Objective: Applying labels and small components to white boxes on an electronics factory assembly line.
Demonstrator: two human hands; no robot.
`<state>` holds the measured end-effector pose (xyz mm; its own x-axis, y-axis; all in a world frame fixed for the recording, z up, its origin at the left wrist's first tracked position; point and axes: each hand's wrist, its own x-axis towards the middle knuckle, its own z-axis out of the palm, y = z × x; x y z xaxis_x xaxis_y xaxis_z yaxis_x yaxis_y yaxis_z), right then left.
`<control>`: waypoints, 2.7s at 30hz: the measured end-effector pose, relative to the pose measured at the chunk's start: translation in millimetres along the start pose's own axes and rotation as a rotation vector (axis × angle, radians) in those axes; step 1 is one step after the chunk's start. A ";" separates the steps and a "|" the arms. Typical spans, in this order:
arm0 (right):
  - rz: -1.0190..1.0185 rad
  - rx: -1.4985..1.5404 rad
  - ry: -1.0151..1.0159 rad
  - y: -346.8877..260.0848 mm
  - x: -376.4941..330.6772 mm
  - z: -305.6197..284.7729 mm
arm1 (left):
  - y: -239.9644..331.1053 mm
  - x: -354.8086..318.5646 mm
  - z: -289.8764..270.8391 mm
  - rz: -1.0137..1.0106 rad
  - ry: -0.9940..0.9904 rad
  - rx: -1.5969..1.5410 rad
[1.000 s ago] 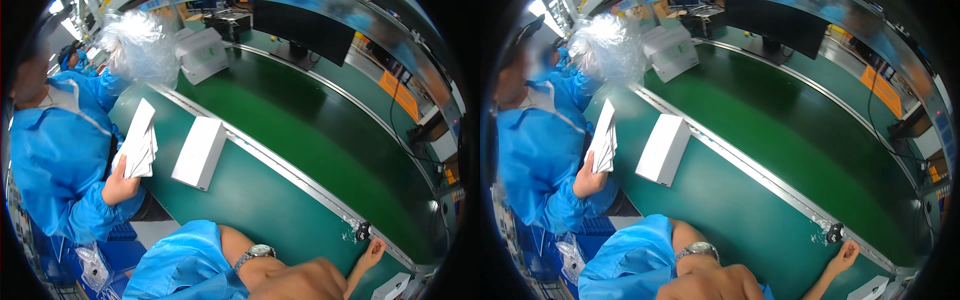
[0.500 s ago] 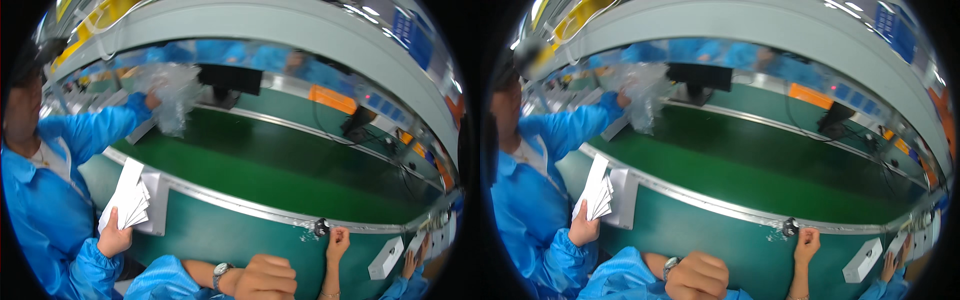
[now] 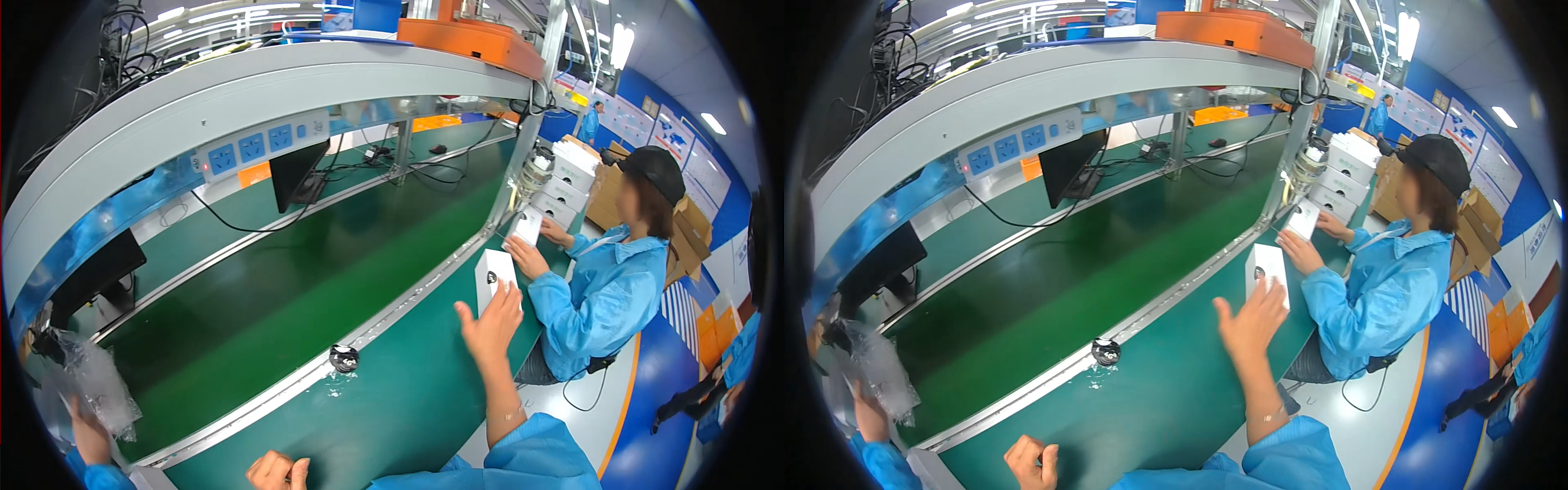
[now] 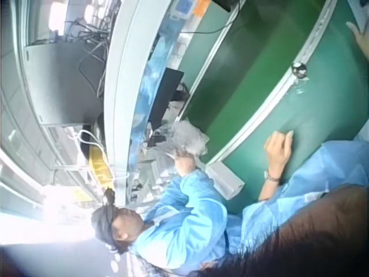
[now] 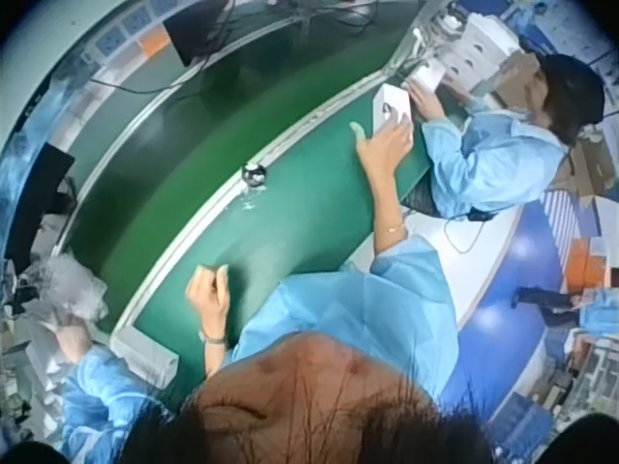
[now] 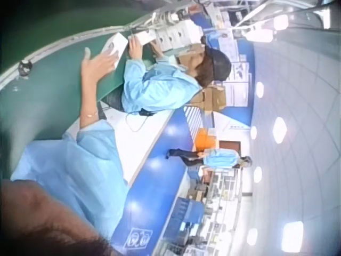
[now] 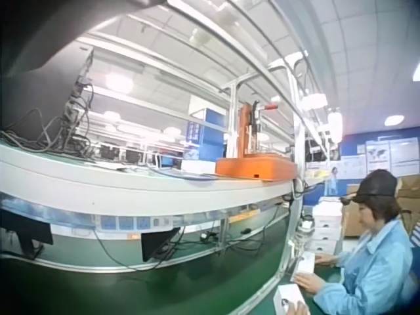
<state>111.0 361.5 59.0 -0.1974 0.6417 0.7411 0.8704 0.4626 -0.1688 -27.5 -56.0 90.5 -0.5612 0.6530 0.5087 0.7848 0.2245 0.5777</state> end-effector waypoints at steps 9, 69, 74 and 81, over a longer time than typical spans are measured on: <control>0.150 0.395 -0.520 68.9 -6.7 -7.2 | -32.3 -28.2 8.9 -0.248 -0.108 -0.036; -0.797 1.001 -0.496 -127.7 -161.6 -96.1 | -58.3 -39.3 29.2 -0.357 -0.223 -0.180; -0.857 1.121 -0.551 -121.8 -157.1 -87.0 | -63.3 -32.8 29.6 -0.387 -0.271 -0.229; -0.692 1.465 -0.495 -125.8 -155.4 -90.9 | -66.0 -42.1 27.8 -0.398 -0.246 -0.220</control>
<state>73.2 147.9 24.2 -0.6929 0.0762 0.7170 -0.4954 0.6721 -0.5502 -48.3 -78.2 13.2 -0.7062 0.7044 0.0722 0.4341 0.3502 0.8300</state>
